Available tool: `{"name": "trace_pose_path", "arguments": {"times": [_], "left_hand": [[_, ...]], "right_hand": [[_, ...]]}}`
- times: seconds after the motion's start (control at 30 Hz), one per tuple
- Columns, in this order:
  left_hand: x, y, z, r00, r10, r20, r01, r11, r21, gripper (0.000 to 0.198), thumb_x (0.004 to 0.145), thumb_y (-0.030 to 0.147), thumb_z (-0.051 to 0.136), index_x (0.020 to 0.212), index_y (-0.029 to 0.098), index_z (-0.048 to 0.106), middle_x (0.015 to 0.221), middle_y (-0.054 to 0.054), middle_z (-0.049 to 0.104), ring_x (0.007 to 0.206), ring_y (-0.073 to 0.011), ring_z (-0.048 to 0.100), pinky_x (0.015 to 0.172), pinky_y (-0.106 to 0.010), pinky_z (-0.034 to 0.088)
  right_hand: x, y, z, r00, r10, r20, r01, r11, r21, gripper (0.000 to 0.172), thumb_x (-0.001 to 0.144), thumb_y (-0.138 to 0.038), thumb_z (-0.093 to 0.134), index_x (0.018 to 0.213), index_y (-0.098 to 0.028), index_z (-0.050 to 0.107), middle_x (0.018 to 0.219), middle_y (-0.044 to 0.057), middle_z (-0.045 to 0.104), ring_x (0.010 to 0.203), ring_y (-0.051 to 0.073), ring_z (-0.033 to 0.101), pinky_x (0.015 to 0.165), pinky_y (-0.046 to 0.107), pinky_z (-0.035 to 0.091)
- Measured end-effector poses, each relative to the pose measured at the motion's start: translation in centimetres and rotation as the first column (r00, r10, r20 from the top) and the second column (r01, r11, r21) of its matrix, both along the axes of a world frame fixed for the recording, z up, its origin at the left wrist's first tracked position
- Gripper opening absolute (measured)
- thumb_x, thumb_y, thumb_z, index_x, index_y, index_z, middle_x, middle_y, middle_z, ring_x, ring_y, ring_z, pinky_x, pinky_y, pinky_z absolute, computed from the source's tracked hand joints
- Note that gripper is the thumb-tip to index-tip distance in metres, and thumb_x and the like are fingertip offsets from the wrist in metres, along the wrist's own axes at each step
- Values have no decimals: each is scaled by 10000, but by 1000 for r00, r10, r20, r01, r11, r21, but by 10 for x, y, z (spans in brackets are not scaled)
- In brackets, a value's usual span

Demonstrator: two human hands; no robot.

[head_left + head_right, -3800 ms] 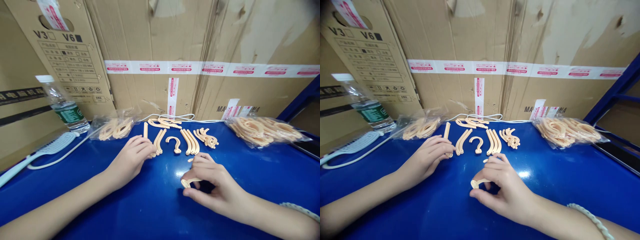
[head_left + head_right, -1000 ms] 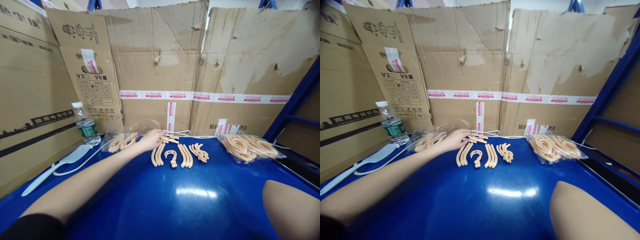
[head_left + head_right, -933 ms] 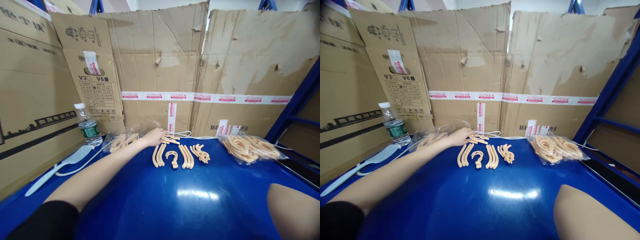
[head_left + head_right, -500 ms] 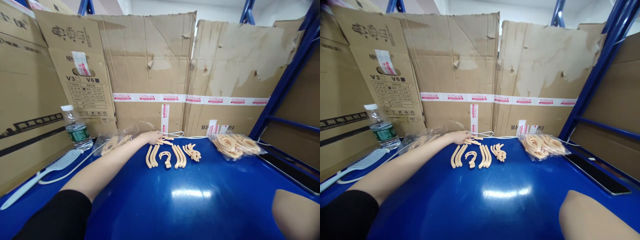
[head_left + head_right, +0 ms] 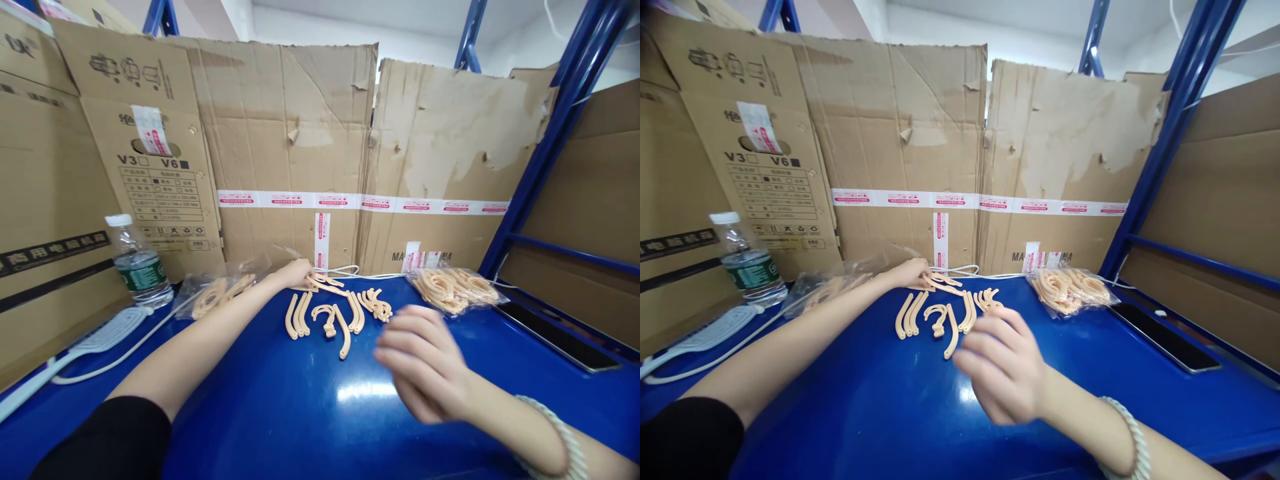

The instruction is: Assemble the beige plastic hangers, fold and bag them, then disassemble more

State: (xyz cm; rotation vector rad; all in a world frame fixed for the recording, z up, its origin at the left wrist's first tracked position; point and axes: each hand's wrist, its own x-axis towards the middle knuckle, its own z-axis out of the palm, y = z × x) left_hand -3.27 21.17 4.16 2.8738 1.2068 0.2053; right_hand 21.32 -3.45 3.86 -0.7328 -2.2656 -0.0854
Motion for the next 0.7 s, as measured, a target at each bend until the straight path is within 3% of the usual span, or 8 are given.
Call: {"name": "trace_pose_path", "arguments": {"times": [0.07, 0.17, 0.3, 0.4, 0.53, 0.7], "left_hand": [[-1, -3, 4, 996, 23, 82, -24, 1000, 15, 313, 944, 322, 597, 1212, 162, 576, 1211, -95, 603, 1009, -234, 630, 845, -433, 550], [-4, -14, 14, 974, 54, 219, -67, 996, 53, 304, 946, 320, 594, 1204, 162, 579, 1199, -94, 609, 995, -227, 634, 836, -425, 553], [-14, -46, 24, 898, 52, 438, -120, 984, 129, 234, 926, 304, 625, 1098, 146, 629, 1100, -74, 641, 914, -198, 649, 790, -390, 569], [-26, -82, 26, 803, 29, 595, -164, 971, 175, 175, 843, 340, 697, 905, 183, 743, 1007, -45, 619, 880, -187, 650, 796, -357, 598], [-45, -127, 21, 718, 16, 696, -196, 964, 180, 217, 830, 428, 684, 872, 234, 772, 965, -25, 612, 863, -187, 647, 744, -349, 617], [-52, -166, 10, 642, -8, 767, -242, 947, 212, 195, 806, 443, 721, 879, 272, 781, 875, -14, 565, 823, -185, 627, 717, -359, 602]], "right_hand": [[-8, 9, -7, 992, -1, 123, 2, 1000, -4, 223, 911, -202, 521, 1116, -195, 607, 1023, 113, 658, 945, 249, 591, 820, 433, 490], [-20, 26, -25, 951, -29, 307, 36, 999, -18, 197, 901, -292, 553, 1029, -164, 630, 962, 109, 647, 888, 237, 564, 774, 389, 464], [-26, 47, -42, 910, -110, 400, 98, 994, 52, 177, 931, -306, 543, 877, -175, 650, 899, 79, 655, 899, 224, 542, 834, 389, 400], [-27, 61, -44, 889, -160, 428, 126, 986, 106, 176, 940, -251, 528, 837, -172, 646, 866, 75, 661, 911, 226, 532, 864, 399, 360], [-25, 78, -44, 913, -161, 376, 148, 987, 62, 159, 929, -234, 546, 825, -178, 653, 841, 70, 663, 883, 223, 523, 863, 406, 342], [-20, 84, -43, 940, -178, 292, 190, 982, -12, 137, 906, -225, 570, 819, -167, 658, 846, 97, 668, 902, 259, 539, 861, 450, 352]]}}
